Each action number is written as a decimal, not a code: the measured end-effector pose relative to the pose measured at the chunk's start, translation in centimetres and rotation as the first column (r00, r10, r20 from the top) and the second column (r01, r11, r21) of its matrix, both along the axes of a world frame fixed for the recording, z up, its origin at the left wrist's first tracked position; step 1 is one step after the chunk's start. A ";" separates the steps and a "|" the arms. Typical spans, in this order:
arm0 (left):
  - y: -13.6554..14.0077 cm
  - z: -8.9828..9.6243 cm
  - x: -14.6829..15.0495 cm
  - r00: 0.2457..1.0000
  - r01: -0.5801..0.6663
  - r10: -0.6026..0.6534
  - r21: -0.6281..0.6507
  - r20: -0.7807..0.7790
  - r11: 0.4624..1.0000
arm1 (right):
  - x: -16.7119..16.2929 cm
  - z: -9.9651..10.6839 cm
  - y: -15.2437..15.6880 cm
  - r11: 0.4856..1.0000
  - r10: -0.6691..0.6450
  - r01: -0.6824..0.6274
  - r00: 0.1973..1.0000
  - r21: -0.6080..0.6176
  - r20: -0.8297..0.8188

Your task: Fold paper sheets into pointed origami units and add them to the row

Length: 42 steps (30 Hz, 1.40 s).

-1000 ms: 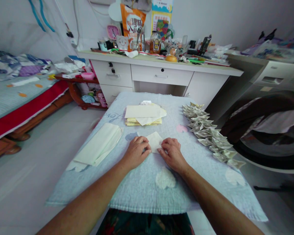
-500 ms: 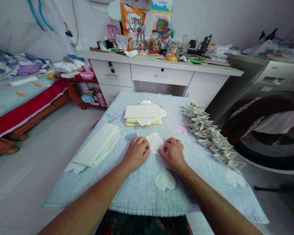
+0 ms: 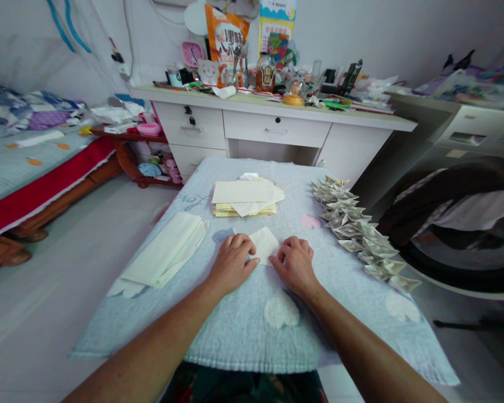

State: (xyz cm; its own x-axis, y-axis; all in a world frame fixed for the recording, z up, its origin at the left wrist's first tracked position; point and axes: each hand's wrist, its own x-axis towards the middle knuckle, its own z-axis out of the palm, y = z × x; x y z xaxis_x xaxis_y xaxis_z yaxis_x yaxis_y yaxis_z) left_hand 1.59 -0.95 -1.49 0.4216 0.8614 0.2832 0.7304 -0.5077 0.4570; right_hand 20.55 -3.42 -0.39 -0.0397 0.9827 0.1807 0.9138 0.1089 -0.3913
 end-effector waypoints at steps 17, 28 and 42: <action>-0.2 0.2 0.6 0.993 -0.114 0.114 -0.026 -0.010 0.993 | -0.5 0.0 -0.3 0.996 0.032 -0.041 0.993 0.079 0.116; -0.1 -0.1 0.4 0.990 -0.135 0.134 -0.016 -0.036 0.991 | 3.5 0.1 -0.1 0.989 0.080 -0.069 0.993 -0.129 0.083; 0.1 -0.5 0.6 0.986 0.023 -0.027 0.025 0.164 0.999 | 4.6 4.1 0.8 0.913 0.220 -0.267 0.959 -0.309 -0.178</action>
State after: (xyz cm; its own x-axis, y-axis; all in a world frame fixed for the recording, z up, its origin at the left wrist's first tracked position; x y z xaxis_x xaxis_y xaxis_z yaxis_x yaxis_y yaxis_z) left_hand 2.14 -0.85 -1.96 0.3887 0.8437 0.3701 0.6334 -0.5365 0.5577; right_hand 25.14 -2.63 3.68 -0.2829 0.9506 -0.1277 0.8103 0.1656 -0.5622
